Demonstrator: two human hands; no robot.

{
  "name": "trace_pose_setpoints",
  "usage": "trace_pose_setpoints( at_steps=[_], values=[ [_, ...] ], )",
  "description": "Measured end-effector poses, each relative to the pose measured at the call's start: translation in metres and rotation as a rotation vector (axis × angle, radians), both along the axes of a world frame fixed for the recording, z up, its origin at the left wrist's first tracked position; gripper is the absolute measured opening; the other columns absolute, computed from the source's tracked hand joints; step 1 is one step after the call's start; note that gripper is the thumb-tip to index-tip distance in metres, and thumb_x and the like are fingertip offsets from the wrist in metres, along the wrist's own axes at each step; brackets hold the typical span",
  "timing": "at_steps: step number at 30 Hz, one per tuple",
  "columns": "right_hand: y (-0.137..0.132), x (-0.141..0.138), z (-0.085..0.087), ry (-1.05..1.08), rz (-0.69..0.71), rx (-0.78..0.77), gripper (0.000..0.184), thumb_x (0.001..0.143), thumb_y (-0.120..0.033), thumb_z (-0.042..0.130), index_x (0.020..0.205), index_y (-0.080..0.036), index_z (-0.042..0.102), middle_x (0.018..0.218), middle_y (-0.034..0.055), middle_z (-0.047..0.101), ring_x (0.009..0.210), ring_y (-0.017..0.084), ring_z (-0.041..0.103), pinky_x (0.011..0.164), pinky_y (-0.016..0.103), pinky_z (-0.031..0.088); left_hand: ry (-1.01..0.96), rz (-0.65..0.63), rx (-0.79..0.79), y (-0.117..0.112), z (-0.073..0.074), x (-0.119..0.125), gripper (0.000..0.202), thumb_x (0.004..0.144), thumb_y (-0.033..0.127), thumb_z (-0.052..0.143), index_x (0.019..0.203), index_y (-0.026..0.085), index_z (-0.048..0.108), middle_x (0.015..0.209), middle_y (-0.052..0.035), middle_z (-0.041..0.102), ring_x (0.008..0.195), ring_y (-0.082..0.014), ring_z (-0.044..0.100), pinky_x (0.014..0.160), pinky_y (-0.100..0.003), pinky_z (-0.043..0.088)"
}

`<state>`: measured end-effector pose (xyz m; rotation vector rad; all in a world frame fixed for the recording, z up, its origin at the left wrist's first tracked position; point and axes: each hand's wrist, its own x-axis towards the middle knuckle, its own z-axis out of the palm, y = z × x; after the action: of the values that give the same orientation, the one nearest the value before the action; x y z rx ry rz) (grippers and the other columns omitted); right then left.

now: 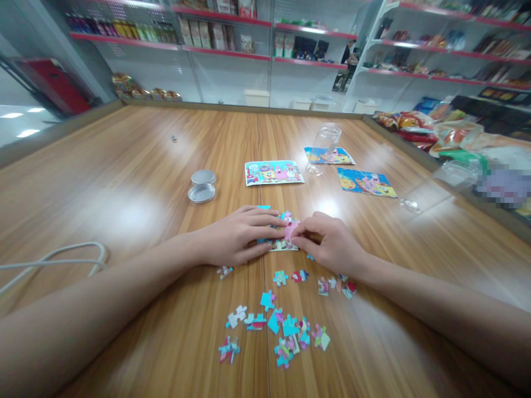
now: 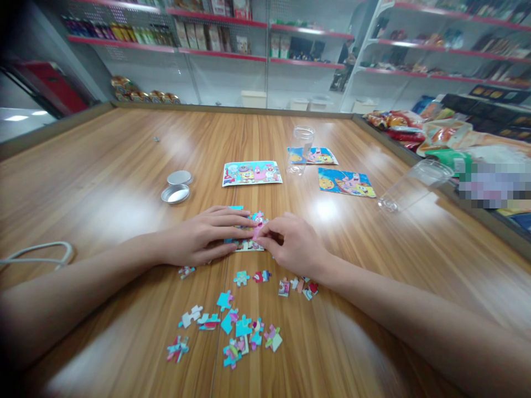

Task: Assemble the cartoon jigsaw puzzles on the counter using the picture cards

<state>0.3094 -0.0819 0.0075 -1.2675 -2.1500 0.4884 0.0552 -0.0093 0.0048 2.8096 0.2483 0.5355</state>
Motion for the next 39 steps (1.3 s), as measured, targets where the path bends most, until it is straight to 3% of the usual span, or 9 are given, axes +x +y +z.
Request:
trace_pose_setpoints(
  at_steps=[10, 14, 18, 28, 34, 39],
  values=[
    [-0.004, 0.005, 0.003, -0.007, 0.023, 0.152, 0.012, 0.093, -0.021, 0.059, 0.095, -0.019, 0.071, 0.086, 0.0061, 0.067, 0.084, 0.019, 0.059, 0.077, 0.034, 0.046, 0.017, 0.001, 0.005, 0.001, 0.0, -0.001, 0.048, 0.097, 0.024, 0.057, 0.145, 0.028, 0.052, 0.145, -0.0063, 0.059, 0.14, -0.0276, 0.049, 0.116, -0.051, 0.041],
    [-0.01, 0.004, 0.009, -0.161, 0.072, 0.114, 0.019, 0.09, -0.03, 0.067, 0.104, -0.019, 0.072, 0.096, 0.0082, 0.065, 0.091, 0.022, 0.06, 0.081, 0.036, 0.047, 0.027, 0.006, 0.009, 0.0, 0.0, -0.001, 0.05, 0.098, 0.025, 0.055, 0.147, 0.027, 0.049, 0.146, -0.0067, 0.058, 0.142, -0.0283, 0.046, 0.117, -0.051, 0.041],
    [-0.011, 0.001, 0.014, -0.224, 0.105, 0.078, 0.02, 0.091, -0.028, 0.066, 0.108, -0.018, 0.071, 0.103, 0.0098, 0.065, 0.099, 0.023, 0.059, 0.086, 0.038, 0.048, 0.0, 0.005, 0.008, 0.001, -0.002, -0.001, 0.049, 0.097, 0.025, 0.058, 0.146, 0.028, 0.05, 0.145, -0.0071, 0.058, 0.141, -0.0285, 0.048, 0.116, -0.051, 0.042],
    [-0.003, 0.02, 0.019, -0.277, 0.249, 0.058, 0.018, 0.093, -0.028, 0.064, 0.103, -0.017, 0.075, 0.096, 0.0083, 0.068, 0.091, 0.021, 0.061, 0.081, 0.035, 0.047, 0.013, 0.034, -0.016, 0.007, 0.003, -0.007, 0.038, 0.095, 0.024, 0.059, 0.132, 0.025, 0.062, 0.14, -0.0085, 0.062, 0.132, -0.0282, 0.056, 0.112, -0.048, 0.044],
    [-0.001, 0.035, 0.041, -0.26, 0.25, 0.017, 0.016, 0.095, -0.025, 0.062, 0.098, -0.019, 0.076, 0.091, 0.0073, 0.07, 0.084, 0.018, 0.063, 0.075, 0.031, 0.045, 0.01, 0.019, -0.022, 0.009, 0.003, -0.008, 0.04, 0.094, 0.023, 0.059, 0.134, 0.026, 0.061, 0.139, -0.0083, 0.062, 0.133, -0.0282, 0.055, 0.112, -0.048, 0.044],
    [-0.015, 0.036, 0.06, -0.374, 0.323, -0.066, 0.013, 0.091, -0.02, 0.064, 0.095, -0.019, 0.076, 0.084, 0.0048, 0.072, 0.078, 0.016, 0.064, 0.07, 0.029, 0.042, 0.0, 0.008, -0.034, 0.01, 0.005, -0.008, 0.041, 0.094, 0.023, 0.06, 0.134, 0.027, 0.061, 0.138, -0.0077, 0.063, 0.131, -0.0277, 0.057, 0.11, -0.048, 0.045]
  ],
)
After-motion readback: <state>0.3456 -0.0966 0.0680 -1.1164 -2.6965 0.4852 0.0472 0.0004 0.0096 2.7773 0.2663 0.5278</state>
